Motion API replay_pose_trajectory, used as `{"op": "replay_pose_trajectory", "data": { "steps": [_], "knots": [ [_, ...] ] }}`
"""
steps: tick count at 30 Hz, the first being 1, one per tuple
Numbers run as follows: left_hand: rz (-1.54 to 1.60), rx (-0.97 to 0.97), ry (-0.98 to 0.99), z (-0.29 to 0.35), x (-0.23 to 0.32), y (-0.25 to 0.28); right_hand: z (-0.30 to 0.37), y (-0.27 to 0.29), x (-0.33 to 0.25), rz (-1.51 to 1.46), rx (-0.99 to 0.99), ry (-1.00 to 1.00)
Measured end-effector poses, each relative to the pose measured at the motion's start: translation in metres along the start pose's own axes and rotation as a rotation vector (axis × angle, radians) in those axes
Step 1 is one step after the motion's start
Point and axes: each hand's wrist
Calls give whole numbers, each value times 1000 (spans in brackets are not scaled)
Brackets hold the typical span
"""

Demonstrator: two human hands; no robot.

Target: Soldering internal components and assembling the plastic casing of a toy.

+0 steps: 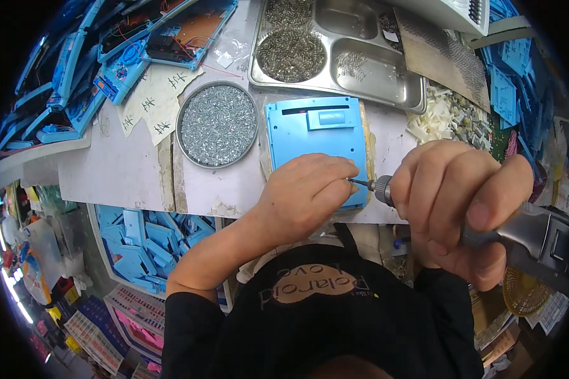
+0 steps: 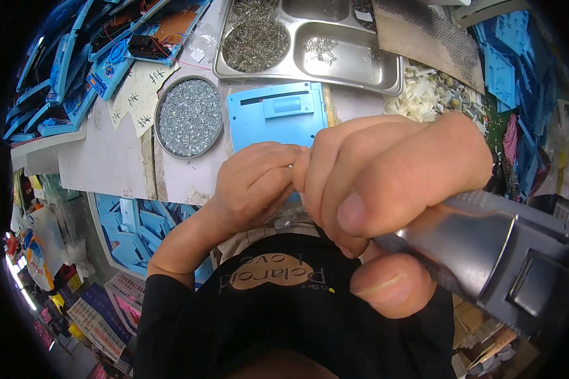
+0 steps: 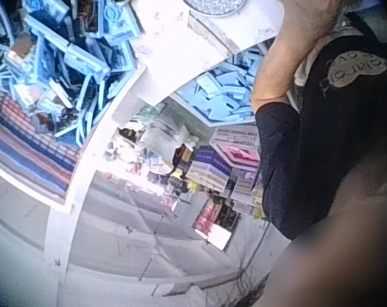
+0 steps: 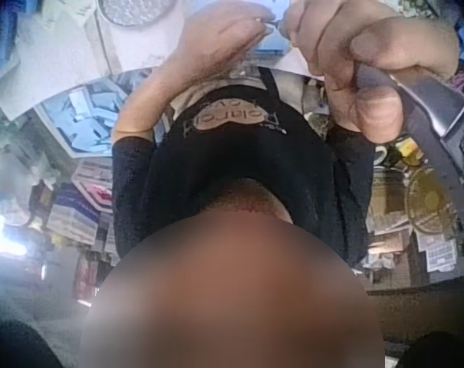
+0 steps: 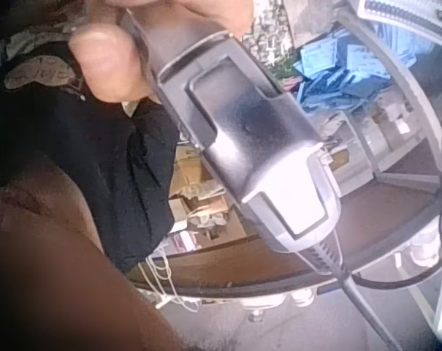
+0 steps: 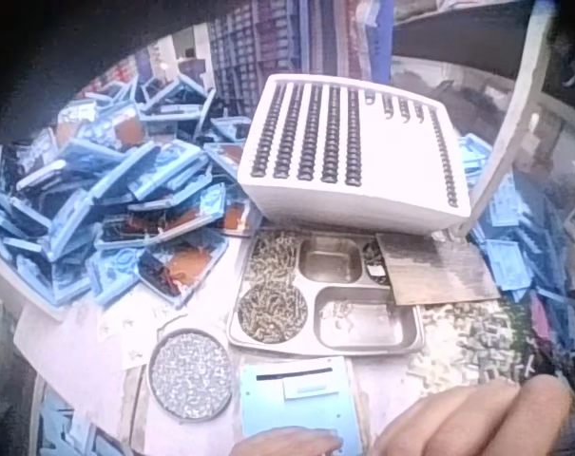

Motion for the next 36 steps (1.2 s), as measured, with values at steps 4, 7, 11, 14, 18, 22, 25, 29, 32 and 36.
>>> {"op": "replay_pose_trajectory", "data": {
  "steps": [4,7,11,14,18,22,25,29,32,36],
  "knots": [
    [10,17,-23,0,0,0,-1,0,-3,3,2,14],
    [7,14,-30,-1,1,1,-1,-1,-3,0,27,37],
    [18,-2,-28,-2,1,1,-1,0,-2,4,21,65],
    [28,4,-29,-1,0,-1,-1,0,-4,3,6,44],
    [34,27,-20,1,0,-3,-1,0,-2,-31,10,35],
    [19,-3,-8,1,1,1,0,-3,-1,-34,28,42],
    [-18,-27,52,2,2,6,1,3,-1,47,34,48],
    [-191,-43,165,14,-6,26,13,12,14,162,88,-52],
    [-262,-93,201,20,-15,26,18,6,25,194,151,-127],
    [-286,-105,227,20,-15,26,20,8,35,218,124,-138]
  ]
}}
Point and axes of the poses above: each hand's wrist, its own z-axis away from the middle knuckle, its own y-axis out of the back of the hand, x = y × z, and after that the axes turned 14 degrees about y, right-handed
